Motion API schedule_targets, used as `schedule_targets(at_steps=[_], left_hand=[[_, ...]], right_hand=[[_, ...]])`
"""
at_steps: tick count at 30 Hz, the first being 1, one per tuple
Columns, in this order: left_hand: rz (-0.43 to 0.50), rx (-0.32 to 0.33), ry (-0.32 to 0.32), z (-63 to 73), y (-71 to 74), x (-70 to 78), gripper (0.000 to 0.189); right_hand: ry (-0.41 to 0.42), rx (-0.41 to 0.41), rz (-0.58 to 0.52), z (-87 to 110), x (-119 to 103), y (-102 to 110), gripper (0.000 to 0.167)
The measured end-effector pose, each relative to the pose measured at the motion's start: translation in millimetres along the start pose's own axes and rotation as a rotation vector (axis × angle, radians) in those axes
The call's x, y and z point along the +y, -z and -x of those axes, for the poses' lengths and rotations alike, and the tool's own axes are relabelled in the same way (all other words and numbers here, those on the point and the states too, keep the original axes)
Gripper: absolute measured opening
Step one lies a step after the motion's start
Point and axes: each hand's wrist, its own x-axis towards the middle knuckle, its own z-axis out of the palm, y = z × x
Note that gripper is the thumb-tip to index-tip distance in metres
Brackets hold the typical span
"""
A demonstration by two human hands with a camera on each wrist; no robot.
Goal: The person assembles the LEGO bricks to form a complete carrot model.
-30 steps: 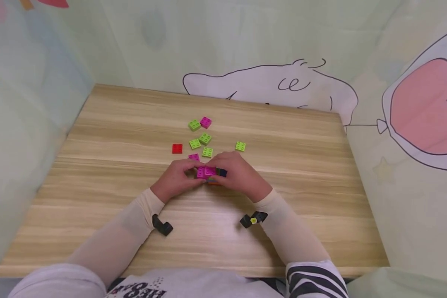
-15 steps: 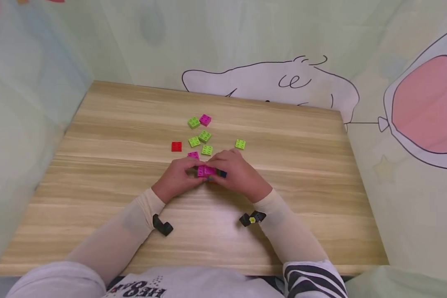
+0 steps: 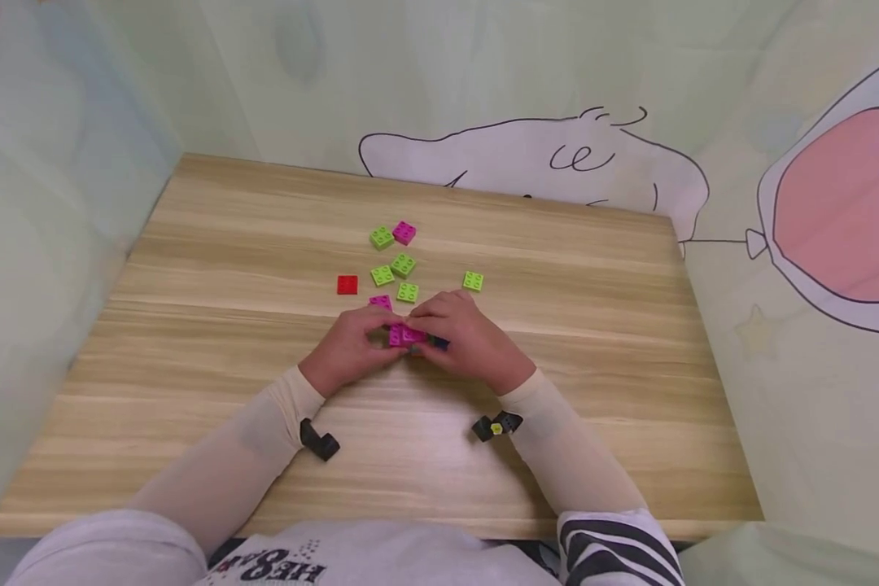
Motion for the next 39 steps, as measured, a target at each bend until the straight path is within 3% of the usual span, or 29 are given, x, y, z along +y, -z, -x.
schedule_targets(at_steps=[13,19,26,30,33,35,39], left_hand=[[-0.011,0.006,-0.008,-6.4,0.4,5.6,0.048],[-0.025,0.027,-0.012,-7.8,0.2,4.0,0.049],[-0.028,0.025,0.086,-2.7,-0.3,2.4,0.046],[-0.056,0.016,0.113,-1.0,-2.1,2.9,0.048],[-0.078,0.025,0.106,-0.7,-2.1,2.9,0.053],[-0.07,0.06,0.083,-0.2,0.6,2.1,0.055],[-0.068,0.196,0.006,-0.9,11.8,-4.9,0.046]], right_hand=[[0.006,0.105,0.078,8.5,-1.0,-2.3,0.039],[-0.101,0.1,0.251,13.7,-8.7,-7.3,0.044],[-0.209,0.019,0.333,21.6,-13.4,-16.2,0.061],[-0.368,0.065,0.171,36.6,-5.8,-16.3,0.074],[-0.487,0.111,-0.026,47.5,4.9,-17.1,0.067],[-0.53,0.123,-0.136,51.7,11.1,-18.6,0.059],[-0.551,0.145,-0.251,55.3,17.5,-21.3,0.05]])
